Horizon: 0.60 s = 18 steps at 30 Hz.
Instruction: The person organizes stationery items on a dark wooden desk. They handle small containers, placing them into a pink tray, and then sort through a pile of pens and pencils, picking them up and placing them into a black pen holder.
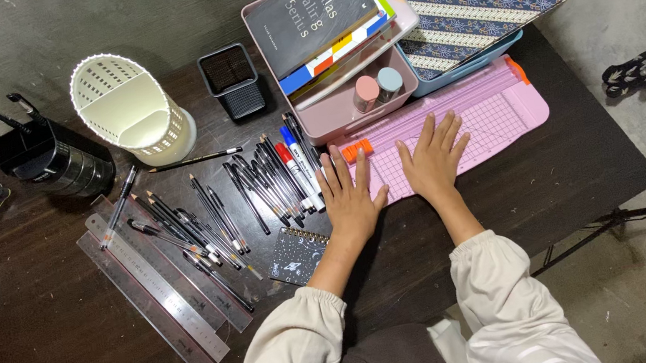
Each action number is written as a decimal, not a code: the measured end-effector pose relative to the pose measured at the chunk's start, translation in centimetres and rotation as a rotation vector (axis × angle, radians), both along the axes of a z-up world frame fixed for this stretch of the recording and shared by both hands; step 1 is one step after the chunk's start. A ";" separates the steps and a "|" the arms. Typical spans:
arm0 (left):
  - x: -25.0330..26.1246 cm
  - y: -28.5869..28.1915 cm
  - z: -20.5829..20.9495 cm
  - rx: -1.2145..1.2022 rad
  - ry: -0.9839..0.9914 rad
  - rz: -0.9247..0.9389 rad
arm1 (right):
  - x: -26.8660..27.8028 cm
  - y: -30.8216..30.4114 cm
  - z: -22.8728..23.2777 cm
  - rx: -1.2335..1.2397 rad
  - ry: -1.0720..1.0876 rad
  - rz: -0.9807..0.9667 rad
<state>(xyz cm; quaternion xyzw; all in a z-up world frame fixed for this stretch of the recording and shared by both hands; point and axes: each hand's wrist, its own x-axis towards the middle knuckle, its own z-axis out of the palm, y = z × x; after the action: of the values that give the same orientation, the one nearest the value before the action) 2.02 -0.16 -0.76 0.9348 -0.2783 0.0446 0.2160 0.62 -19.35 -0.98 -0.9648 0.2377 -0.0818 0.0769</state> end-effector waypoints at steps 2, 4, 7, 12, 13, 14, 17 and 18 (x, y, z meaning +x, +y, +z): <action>0.2 -0.1 -0.1 0.049 0.032 -0.007 | -0.2 0.1 -0.1 0.009 -0.019 -0.002; 0.3 -0.1 -0.2 0.036 0.022 -0.003 | -0.2 0.2 -0.1 0.008 -0.031 -0.003; 0.3 0.0 -0.4 0.006 0.010 0.003 | -0.3 0.3 -0.1 0.005 -0.055 -0.001; 0.0 0.6 0.1 -0.108 -0.020 -0.020 | -0.5 0.3 -0.3 0.008 -0.118 -0.003; -0.1 0.8 0.4 -0.164 -0.023 -0.034 | -0.4 0.2 -0.5 0.006 -0.119 -0.013; -0.2 1.1 0.7 -0.220 -0.026 -0.049 | -0.4 0.0 -0.6 0.005 -0.120 -0.023; -0.8 2.2 2.2 -0.208 -0.049 -0.085 | -0.5 -0.5 -0.9 0.063 -0.134 -0.038; -1.0 2.7 2.9 -0.228 -0.068 -0.085 | -0.5 -0.7 -0.8 0.094 -0.143 -0.041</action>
<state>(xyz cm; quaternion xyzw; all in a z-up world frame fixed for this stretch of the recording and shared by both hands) 0.98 2.56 2.11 0.8894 -0.3181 0.0986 0.3130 0.14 -20.01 -1.76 -0.9468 0.2550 -0.1406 0.1373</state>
